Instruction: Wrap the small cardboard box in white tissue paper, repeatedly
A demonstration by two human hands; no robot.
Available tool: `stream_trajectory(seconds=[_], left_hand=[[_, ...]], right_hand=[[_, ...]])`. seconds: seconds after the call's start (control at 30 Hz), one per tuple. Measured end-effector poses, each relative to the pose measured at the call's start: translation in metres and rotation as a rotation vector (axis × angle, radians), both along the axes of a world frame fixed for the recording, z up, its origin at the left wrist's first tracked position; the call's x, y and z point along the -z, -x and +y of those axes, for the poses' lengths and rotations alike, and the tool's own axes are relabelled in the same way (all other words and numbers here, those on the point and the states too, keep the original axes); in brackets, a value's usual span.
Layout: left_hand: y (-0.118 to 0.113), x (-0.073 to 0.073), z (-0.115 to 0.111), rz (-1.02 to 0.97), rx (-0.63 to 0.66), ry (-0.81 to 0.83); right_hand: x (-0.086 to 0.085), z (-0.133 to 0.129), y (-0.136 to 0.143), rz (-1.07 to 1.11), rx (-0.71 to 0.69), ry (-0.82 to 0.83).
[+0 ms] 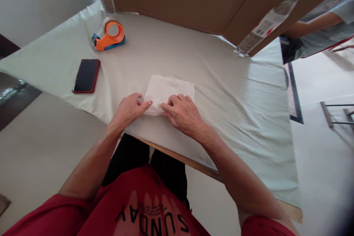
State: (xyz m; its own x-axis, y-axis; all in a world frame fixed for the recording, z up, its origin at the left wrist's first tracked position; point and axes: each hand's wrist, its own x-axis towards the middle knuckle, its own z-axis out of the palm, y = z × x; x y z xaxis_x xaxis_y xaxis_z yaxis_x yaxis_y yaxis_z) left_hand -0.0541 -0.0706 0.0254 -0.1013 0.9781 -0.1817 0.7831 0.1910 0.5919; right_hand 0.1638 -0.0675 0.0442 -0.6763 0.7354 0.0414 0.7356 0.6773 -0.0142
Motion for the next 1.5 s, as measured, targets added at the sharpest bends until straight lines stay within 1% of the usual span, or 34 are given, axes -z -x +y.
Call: stream_trajectory(seconds=[0.1, 0.23, 0.3, 0.4, 0.5, 0.6, 0.73, 0.83, 0.97, 1.1, 1.2, 1.27, 1.3, 1.33, 1.4, 1.43, 1.5], left_hand=[[-0.006, -0.001, 0.003, -0.075, -0.016, 0.085], [-0.013, 0.001, 0.008, -0.284, -0.089, 0.138], [-0.016, 0.003, 0.008, -0.406, -0.110, 0.134], [-0.021, 0.006, 0.007, -0.551, -0.103, 0.043], [-0.027, 0.006, 0.009, -0.639, -0.083, 0.002], [-0.035, 0.004, 0.012, -0.750, -0.122, 0.053], [-0.042, 0.000, 0.016, -0.854, -0.151, 0.119], [-0.047, -0.005, 0.018, -0.822, -0.118, 0.128], [-0.053, -0.010, 0.019, -0.730, -0.039, 0.098], [-0.048, -0.019, 0.015, -0.665, 0.161, 0.104], [-0.044, -0.025, 0.011, -0.513, 0.294, 0.073], [-0.045, -0.026, 0.009, -0.356, 0.351, -0.025], [-0.047, -0.025, 0.008, -0.279, 0.380, -0.078], [-0.049, -0.023, 0.007, -0.212, 0.408, -0.125], [-0.053, -0.016, 0.006, -0.108, 0.456, -0.205], [-0.055, -0.012, 0.006, -0.070, 0.476, -0.244], [-0.056, -0.004, 0.005, -0.014, 0.505, -0.338]], right_hand=[[-0.003, 0.003, 0.001, -0.025, -0.022, 0.020], [-0.011, 0.005, 0.005, -0.083, -0.045, 0.047], [-0.016, 0.006, 0.008, -0.118, -0.049, 0.072], [-0.020, 0.009, 0.010, -0.144, -0.054, 0.104], [-0.019, 0.014, 0.009, -0.128, -0.068, 0.128], [-0.014, 0.017, 0.006, -0.052, -0.064, 0.135], [-0.010, 0.016, 0.006, 0.022, -0.004, 0.144], [-0.008, 0.013, 0.005, 0.059, 0.021, 0.130], [-0.001, 0.011, -0.003, 0.185, 0.013, 0.133], [0.003, 0.010, -0.014, 0.315, 0.010, 0.183], [0.001, 0.007, -0.022, 0.433, -0.024, 0.217], [-0.001, 0.004, -0.030, 0.519, -0.035, 0.204], [-0.002, 0.001, -0.035, 0.555, -0.016, 0.178], [-0.002, -0.002, -0.042, 0.587, 0.030, 0.143], [0.001, -0.009, -0.058, 0.640, 0.197, 0.093], [0.004, -0.013, -0.067, 0.657, 0.303, 0.097], [0.013, -0.020, -0.083, 0.672, 0.506, 0.178]])
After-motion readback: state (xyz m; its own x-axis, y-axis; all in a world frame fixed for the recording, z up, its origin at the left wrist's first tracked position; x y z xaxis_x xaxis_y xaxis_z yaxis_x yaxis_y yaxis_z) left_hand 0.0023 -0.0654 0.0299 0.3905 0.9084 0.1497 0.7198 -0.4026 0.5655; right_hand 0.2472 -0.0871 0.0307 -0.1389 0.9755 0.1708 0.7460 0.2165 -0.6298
